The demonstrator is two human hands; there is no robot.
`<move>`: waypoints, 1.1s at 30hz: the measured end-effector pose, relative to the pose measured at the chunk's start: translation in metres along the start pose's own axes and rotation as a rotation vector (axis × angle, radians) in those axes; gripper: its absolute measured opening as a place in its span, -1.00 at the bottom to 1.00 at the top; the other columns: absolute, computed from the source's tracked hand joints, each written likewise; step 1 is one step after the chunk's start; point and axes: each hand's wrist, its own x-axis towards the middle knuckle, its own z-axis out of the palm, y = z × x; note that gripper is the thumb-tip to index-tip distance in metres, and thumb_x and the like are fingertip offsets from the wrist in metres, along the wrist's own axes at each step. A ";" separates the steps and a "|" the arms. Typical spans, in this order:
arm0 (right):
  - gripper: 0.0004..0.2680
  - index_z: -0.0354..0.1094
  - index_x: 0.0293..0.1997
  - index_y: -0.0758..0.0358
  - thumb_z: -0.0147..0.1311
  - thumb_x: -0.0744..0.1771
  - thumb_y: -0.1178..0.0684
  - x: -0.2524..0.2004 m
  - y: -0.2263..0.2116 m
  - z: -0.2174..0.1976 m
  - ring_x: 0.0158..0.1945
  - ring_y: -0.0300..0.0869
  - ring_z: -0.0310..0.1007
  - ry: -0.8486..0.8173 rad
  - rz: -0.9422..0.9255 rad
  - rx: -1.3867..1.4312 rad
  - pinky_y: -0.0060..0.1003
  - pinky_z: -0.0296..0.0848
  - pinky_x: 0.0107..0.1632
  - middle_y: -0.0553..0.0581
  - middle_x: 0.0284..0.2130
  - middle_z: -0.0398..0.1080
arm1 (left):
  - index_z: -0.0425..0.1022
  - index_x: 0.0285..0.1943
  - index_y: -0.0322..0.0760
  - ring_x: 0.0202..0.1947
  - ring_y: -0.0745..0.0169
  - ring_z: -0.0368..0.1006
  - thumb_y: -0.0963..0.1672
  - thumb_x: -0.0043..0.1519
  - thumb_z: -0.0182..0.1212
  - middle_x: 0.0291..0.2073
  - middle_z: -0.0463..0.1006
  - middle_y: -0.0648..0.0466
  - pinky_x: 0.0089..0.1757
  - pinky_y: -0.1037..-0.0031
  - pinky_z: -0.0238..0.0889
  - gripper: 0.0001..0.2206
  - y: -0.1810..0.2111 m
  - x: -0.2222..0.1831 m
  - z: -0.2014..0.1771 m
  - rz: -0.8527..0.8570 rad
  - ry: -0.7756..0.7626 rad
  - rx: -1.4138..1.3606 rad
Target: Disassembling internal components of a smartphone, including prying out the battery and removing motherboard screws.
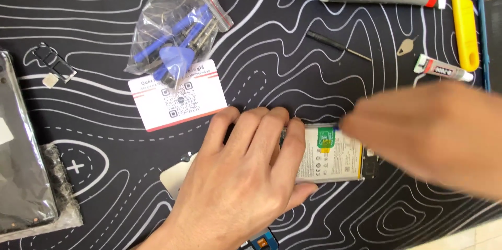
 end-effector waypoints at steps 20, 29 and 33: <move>-0.85 0.39 -0.12 0.21 0.08 0.50 -0.01 -0.002 -0.005 0.005 -0.58 -0.05 0.27 0.071 -0.030 -0.098 -0.06 0.37 -0.51 0.06 -0.48 0.25 | 0.49 0.37 -0.46 0.15 -0.24 0.45 0.16 0.05 0.83 0.23 0.50 -0.23 0.07 -0.01 0.31 -0.12 -0.016 -0.002 0.000 0.018 -0.079 -0.234; -0.83 0.43 -0.03 0.37 0.00 0.50 0.05 0.007 0.012 0.010 -0.45 0.03 0.29 0.144 -0.146 0.081 -0.04 0.40 -0.39 0.17 -0.40 0.26 | 0.47 0.37 -0.49 0.18 -0.19 0.42 0.05 0.09 0.77 0.24 0.47 -0.27 0.10 0.08 0.43 -0.21 -0.025 -0.003 -0.015 0.057 -0.179 -0.229; -0.78 0.45 -0.21 -0.01 -0.02 0.49 -0.18 0.011 0.027 0.007 -0.60 -0.19 0.39 -0.006 0.034 0.234 -0.25 0.47 -0.60 -0.10 -0.54 0.34 | 0.48 0.36 -0.49 0.14 -0.16 0.43 0.08 0.08 0.79 0.22 0.48 -0.25 0.08 0.12 0.42 -0.19 -0.024 -0.004 -0.015 0.058 -0.156 -0.181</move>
